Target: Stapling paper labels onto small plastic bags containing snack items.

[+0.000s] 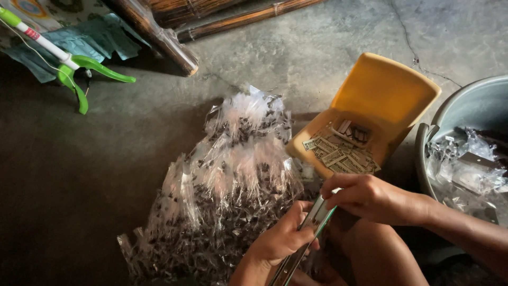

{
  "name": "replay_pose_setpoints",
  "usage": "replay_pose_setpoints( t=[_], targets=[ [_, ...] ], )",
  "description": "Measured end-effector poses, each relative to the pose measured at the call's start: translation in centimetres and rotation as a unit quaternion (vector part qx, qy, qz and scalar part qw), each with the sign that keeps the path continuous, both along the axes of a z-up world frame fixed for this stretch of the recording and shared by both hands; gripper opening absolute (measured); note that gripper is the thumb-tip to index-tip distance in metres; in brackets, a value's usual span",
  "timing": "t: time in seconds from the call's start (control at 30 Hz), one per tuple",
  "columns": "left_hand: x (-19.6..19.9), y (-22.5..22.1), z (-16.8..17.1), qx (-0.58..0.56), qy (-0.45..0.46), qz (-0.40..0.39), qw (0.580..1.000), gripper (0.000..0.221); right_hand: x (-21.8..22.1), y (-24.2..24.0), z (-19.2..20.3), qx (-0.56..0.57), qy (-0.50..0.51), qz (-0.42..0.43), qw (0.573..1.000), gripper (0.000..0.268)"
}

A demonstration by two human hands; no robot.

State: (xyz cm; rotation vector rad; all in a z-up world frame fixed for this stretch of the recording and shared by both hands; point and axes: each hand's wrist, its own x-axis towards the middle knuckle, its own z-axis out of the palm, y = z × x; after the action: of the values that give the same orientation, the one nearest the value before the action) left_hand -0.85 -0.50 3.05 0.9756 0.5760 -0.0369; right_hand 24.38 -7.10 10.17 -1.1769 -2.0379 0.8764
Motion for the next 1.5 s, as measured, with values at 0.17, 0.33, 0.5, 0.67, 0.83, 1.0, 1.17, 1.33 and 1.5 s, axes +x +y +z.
replay_pose_setpoints(
  t=[0.17,0.33,0.5,0.67,0.83,1.0,1.17,1.33,1.5],
  targets=[
    [0.1,0.1,0.7,0.020,0.002,-0.006,1.000,0.049,0.5,0.1,-0.7,-0.005,0.030,-0.012,0.999,0.015],
    [-0.1,0.5,-1.2,0.030,-0.028,-0.007,0.999,0.045,0.3,0.7,-0.4,-0.006,0.041,-0.021,0.999,0.019],
    [-0.2,2.2,-1.4,0.045,-0.033,0.003,0.998,0.045,0.2,2.1,-0.2,-0.009,0.038,0.003,0.999,0.025],
    [0.0,4.5,-2.0,0.009,-0.096,0.044,0.994,0.053,0.7,5.1,-1.0,0.011,0.061,0.016,0.998,0.026],
    [-0.2,6.1,-1.6,0.011,-0.107,0.075,0.991,0.060,0.5,7.2,-1.4,0.032,0.040,0.010,0.999,0.021],
    [-0.2,7.5,-2.2,0.014,-0.099,0.093,0.991,0.053,0.6,9.1,-1.8,0.043,0.039,0.004,0.998,0.018],
    [0.6,8.7,-1.7,0.029,-0.069,0.096,0.993,0.055,0.1,10.1,-0.8,0.045,-0.009,-0.009,0.999,0.022],
    [0.4,9.3,-2.2,0.028,-0.068,0.098,0.993,0.062,0.0,10.5,-1.3,0.081,-0.043,0.008,0.996,0.030],
    [0.7,10.3,-2.1,0.046,-0.047,0.131,0.989,0.058,-0.1,10.9,-2.4,0.156,-0.046,-0.015,0.987,0.040]
  ],
)
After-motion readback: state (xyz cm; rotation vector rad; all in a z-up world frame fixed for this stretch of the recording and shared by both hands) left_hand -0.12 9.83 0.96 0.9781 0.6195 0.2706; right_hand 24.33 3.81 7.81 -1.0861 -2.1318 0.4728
